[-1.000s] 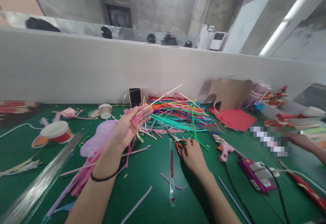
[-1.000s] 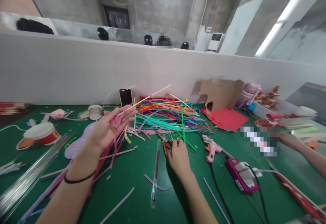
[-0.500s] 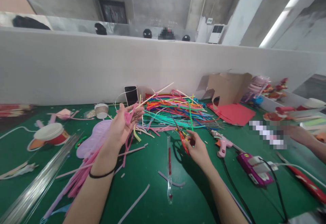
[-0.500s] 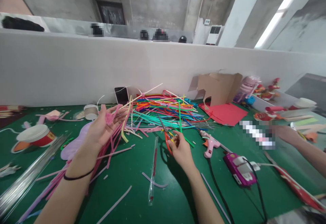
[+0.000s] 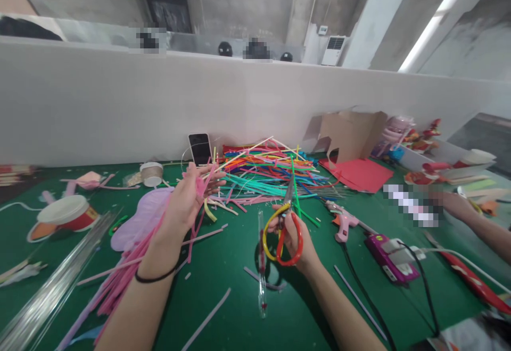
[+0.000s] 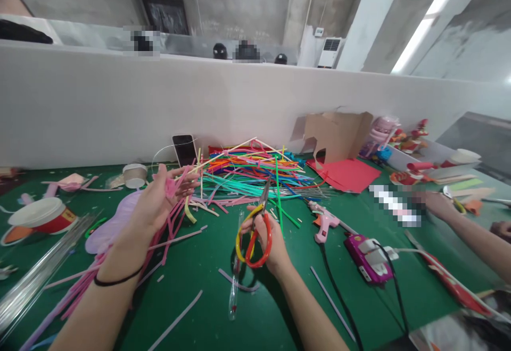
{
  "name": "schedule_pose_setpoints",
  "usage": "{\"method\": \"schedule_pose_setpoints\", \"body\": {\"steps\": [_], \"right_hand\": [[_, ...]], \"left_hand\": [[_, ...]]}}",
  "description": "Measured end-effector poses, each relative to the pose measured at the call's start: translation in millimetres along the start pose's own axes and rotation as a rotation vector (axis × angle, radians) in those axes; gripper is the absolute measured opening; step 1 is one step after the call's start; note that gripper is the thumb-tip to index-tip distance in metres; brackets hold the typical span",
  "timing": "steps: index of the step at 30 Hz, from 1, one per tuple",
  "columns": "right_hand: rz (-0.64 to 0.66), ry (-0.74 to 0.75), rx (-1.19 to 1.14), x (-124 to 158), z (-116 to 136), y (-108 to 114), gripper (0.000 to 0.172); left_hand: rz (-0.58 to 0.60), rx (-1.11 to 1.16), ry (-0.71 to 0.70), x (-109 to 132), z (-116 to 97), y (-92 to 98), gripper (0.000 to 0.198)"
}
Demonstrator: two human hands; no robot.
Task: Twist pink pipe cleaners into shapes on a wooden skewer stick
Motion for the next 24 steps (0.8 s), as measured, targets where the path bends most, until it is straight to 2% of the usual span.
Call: {"method": "schedule_pose_setpoints", "body": {"steps": [3,8,15,18,20,24], "right_hand": [[0.050,0.005,-0.010,-0.3,-3.5,-3.7,0.040],[0.215,0.016,0.071,4.5,1.4,-19.2,0.053],[0.349,-0.018,0.105,8.0,-0.8,-20.7,0.068],[0.313,0.034,0.216,3.8,3.6,-17.0,0.069],[0.221,0.076,0.352,1.7,10.0,-13.1,0.057],[0.017,0.185,0.885,6.6,30.4,-15.2,0.035]], "left_hand": [[0.012,-0.004,0.025,1.6,-0.7,-3.8,0.051],[0.040,-0.038,0.037,2.1,1.4,-5.2,0.052],[0.079,-0.088,0.078,1.7,8.1,-8.4,0.056],[0.080,-0.072,0.074,1.1,9.5,-9.5,0.056],[0.095,-0.067,0.067,0.4,11.2,-12.1,0.060],[0.121,-0.178,0.018,0.7,12.4,-20.9,0.074]]}}
Point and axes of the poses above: each hand's wrist, its own x-axis away from the middle knuckle, its own y-axis out of the back of the hand, z = x × y, the point moved 9 cm from there along -x, towards the middle knuckle, and after that the axes turned 13 degrees about z, right-handed, at the moved point
